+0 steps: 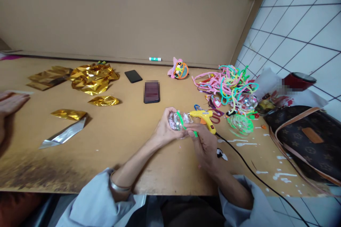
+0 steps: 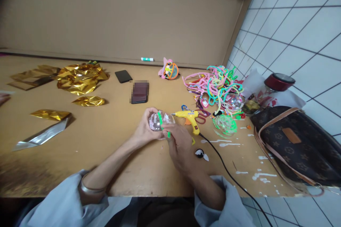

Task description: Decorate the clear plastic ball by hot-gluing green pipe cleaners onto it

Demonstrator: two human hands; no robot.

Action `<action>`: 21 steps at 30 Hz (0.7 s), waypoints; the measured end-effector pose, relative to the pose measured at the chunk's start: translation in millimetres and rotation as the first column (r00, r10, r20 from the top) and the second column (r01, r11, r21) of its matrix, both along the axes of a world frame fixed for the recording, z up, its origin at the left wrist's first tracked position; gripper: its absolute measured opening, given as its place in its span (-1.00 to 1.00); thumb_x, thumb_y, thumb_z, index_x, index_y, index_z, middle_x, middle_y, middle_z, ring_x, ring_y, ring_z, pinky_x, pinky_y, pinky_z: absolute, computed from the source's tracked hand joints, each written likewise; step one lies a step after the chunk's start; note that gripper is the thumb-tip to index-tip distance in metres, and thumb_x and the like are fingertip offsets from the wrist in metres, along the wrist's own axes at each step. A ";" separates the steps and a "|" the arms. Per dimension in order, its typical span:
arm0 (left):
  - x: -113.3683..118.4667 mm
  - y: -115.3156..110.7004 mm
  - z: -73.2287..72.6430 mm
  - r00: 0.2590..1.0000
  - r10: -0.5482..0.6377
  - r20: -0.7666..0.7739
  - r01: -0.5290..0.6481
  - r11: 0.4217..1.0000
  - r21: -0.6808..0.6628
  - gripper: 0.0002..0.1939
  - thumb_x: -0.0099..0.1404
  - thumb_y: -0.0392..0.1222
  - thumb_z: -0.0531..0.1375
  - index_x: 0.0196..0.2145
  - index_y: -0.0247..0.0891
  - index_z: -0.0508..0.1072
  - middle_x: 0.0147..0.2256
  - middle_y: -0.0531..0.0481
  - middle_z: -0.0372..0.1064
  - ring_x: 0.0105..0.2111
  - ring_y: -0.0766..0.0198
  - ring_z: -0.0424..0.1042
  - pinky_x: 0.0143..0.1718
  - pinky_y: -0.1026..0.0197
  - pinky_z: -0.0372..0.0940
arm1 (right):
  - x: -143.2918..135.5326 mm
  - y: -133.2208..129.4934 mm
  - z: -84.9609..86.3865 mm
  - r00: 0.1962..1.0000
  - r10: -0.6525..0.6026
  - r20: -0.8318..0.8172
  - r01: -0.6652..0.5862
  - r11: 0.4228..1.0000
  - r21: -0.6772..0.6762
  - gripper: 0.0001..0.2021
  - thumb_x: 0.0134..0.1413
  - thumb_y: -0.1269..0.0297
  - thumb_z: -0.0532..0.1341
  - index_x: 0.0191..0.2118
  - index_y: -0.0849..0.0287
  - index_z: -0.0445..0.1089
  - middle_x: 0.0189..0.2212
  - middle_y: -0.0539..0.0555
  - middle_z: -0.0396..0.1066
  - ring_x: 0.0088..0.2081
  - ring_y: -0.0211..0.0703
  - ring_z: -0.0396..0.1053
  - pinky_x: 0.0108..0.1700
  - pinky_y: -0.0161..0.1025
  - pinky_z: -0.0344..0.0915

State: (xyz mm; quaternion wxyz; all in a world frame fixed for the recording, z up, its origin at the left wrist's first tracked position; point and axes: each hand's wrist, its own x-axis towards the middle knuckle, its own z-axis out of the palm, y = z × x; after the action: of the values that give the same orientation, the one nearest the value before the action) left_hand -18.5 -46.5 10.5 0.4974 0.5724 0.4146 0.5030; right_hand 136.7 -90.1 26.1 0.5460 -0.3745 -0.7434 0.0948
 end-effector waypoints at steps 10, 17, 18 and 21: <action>2.1 -7.7 -12.8 0.987 -0.010 -0.160 0.054 0.960 0.276 -0.18 -0.12 -0.17 0.46 0.01 -0.11 0.09 0.05 -0.13 0.24 0.03 0.06 0.38 0.04 0.01 0.33 | 4.1 -12.2 2.9 0.999 -0.034 0.019 0.035 0.999 -0.036 -0.81 0.29 0.39 0.04 -0.27 0.11 0.39 -0.40 0.04 0.47 -0.34 -0.16 0.41 -0.32 -0.21 0.34; -6.3 -0.2 -22.9 0.966 0.127 -0.224 0.035 0.798 0.602 -0.11 -0.06 -0.07 0.48 0.12 -0.12 0.11 0.13 -0.26 0.21 0.18 -0.09 0.26 0.16 -0.18 0.23 | 4.6 -14.7 6.4 0.993 0.054 0.108 -0.070 0.986 0.153 -0.84 0.22 0.49 0.04 -0.26 0.14 0.33 -0.40 0.08 0.45 -0.34 -0.13 0.39 -0.32 -0.17 0.33; -7.1 0.7 -23.2 0.963 0.144 -0.227 0.034 0.773 0.634 -0.10 -0.06 -0.06 0.48 0.14 -0.11 0.10 0.13 -0.26 0.22 0.18 -0.10 0.26 0.16 -0.20 0.23 | 4.2 -15.1 6.8 0.992 0.056 0.110 -0.075 0.980 0.182 -0.84 0.21 0.49 0.04 -0.25 0.14 0.32 -0.40 0.08 0.45 -0.34 -0.13 0.39 -0.32 -0.16 0.33; -8.1 2.2 -23.5 0.954 0.185 -0.237 0.034 0.717 0.696 -0.07 -0.07 -0.04 0.48 0.15 -0.10 0.09 0.14 -0.28 0.24 0.17 -0.11 0.29 0.17 -0.24 0.20 | 2.9 -16.4 7.6 0.992 0.077 0.103 -0.102 0.959 0.266 -0.86 0.18 0.49 0.05 -0.27 0.15 0.30 -0.42 0.09 0.44 -0.36 -0.13 0.39 -0.33 -0.16 0.35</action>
State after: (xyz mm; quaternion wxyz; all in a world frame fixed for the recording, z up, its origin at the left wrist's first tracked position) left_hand -26.5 -44.2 -13.0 0.1599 0.7661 0.2876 0.5520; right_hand 139.6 -106.6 33.7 0.5524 -0.2664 -0.7899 -0.0006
